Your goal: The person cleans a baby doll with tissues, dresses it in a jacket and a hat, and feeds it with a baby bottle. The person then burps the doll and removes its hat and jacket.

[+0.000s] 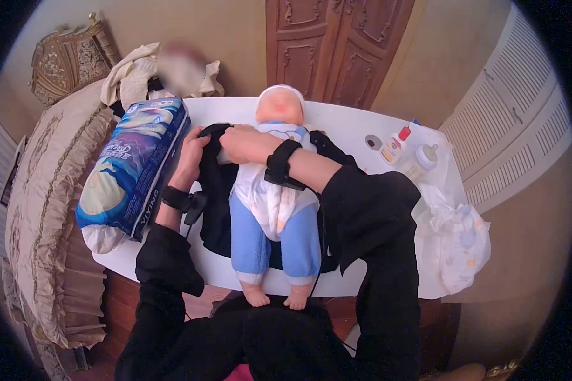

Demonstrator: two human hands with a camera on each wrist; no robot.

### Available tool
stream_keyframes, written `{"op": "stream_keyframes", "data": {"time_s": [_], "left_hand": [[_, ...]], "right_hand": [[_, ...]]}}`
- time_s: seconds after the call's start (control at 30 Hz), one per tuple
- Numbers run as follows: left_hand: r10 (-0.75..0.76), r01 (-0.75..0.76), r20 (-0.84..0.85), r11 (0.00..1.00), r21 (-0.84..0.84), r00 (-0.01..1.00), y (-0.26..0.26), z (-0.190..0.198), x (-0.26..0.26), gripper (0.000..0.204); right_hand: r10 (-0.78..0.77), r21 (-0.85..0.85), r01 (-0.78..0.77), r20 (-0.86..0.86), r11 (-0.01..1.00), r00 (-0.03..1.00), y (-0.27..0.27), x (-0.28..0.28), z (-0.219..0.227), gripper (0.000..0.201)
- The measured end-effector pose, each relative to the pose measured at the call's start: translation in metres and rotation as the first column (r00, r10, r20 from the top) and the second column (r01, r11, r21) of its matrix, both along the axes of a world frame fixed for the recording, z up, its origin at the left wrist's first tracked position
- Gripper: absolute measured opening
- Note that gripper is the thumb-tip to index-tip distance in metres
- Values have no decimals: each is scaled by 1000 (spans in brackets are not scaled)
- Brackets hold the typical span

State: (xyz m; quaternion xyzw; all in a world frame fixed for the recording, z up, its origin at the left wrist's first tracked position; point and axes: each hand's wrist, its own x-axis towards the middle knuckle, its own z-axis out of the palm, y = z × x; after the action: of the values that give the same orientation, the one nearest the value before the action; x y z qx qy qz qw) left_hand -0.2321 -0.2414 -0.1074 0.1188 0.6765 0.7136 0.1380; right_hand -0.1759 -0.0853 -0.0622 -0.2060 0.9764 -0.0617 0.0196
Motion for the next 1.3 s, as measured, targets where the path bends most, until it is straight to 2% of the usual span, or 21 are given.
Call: {"op": "stream_keyframes", "data": {"time_s": [0.07,0.1,0.13,0.17,0.23,0.27,0.33,0.4,0.53,0.6,0.63,0.7,0.77,0.83,0.87,0.93,1.07,1.13,1.23,1.27,1.3], "left_hand": [[-22,19,45,997,78,999,2,3,1,16],[-47,32,89,987,156,995,2,5,2,16],[-50,36,90,987,155,995,1,5,0,16],[-79,61,99,983,173,992,-1,5,-1,16],[-108,85,108,977,193,988,-3,7,0,16],[-109,101,54,986,133,993,-4,8,1,19],[-110,110,0,991,74,994,-8,14,4,23],[-179,180,-70,984,11,981,-12,20,6,32],[-183,175,-117,981,-79,976,-24,21,0,39],[-174,-19,-385,893,-449,906,-29,13,-5,40],[-170,-21,-386,895,-446,907,-30,13,-3,40],[-151,-338,-596,703,-625,789,-29,13,2,34],[-160,-352,-604,686,-637,781,-29,17,5,26],[-194,-401,-580,553,-731,791,-28,20,6,22],[-190,-402,-581,554,-729,792,-30,18,5,22],[-155,-514,-671,526,-677,725,-33,12,5,25],[-171,-410,-573,540,-735,802,-41,3,-5,26],[-140,-294,-478,633,-717,867,-42,-3,-12,25],[-99,-221,-397,697,-682,913,-43,-8,-16,37],[-102,-221,-398,696,-683,912,-42,-8,-17,37],[-88,-150,-311,731,-665,946,-42,-8,-18,33]], "right_hand": [[-18,-14,17,-20,1000,1000,-7,-2,-5,26],[-2,37,5,-76,999,997,-10,-2,-8,23],[15,88,-4,-130,996,991,-13,-3,-11,21],[12,86,-1,-128,996,992,-16,-6,-13,21],[-2,205,6,-18,979,1000,-23,-10,-13,21],[-2,205,6,-18,979,1000,-23,-10,-10,21],[95,225,-131,165,965,982,-21,-11,-4,24],[105,263,-136,131,955,986,-22,-12,-8,25],[144,284,-151,46,947,989,-21,-25,-24,28],[126,235,-132,40,963,991,-18,-27,-21,28],[108,182,-112,35,977,994,-17,-27,-19,28],[107,204,-110,23,973,994,-18,-26,-16,29],[106,227,-105,9,968,994,-15,-27,-15,30],[99,195,-101,22,976,995,-14,-26,-13,36],[102,198,-104,23,975,995,-13,-25,-10,36],[151,134,-139,-83,981,985,-10,-20,-5,42],[103,99,-100,-32,990,994,-4,-20,0,47],[62,30,-61,-46,998,997,-2,-19,0,45],[26,19,-25,-77,1000,997,-2,-20,-1,42],[23,18,-22,-79,1000,997,-2,-20,-2,42],[2,12,-1,-88,1000,996,-3,-20,-3,41]]}}
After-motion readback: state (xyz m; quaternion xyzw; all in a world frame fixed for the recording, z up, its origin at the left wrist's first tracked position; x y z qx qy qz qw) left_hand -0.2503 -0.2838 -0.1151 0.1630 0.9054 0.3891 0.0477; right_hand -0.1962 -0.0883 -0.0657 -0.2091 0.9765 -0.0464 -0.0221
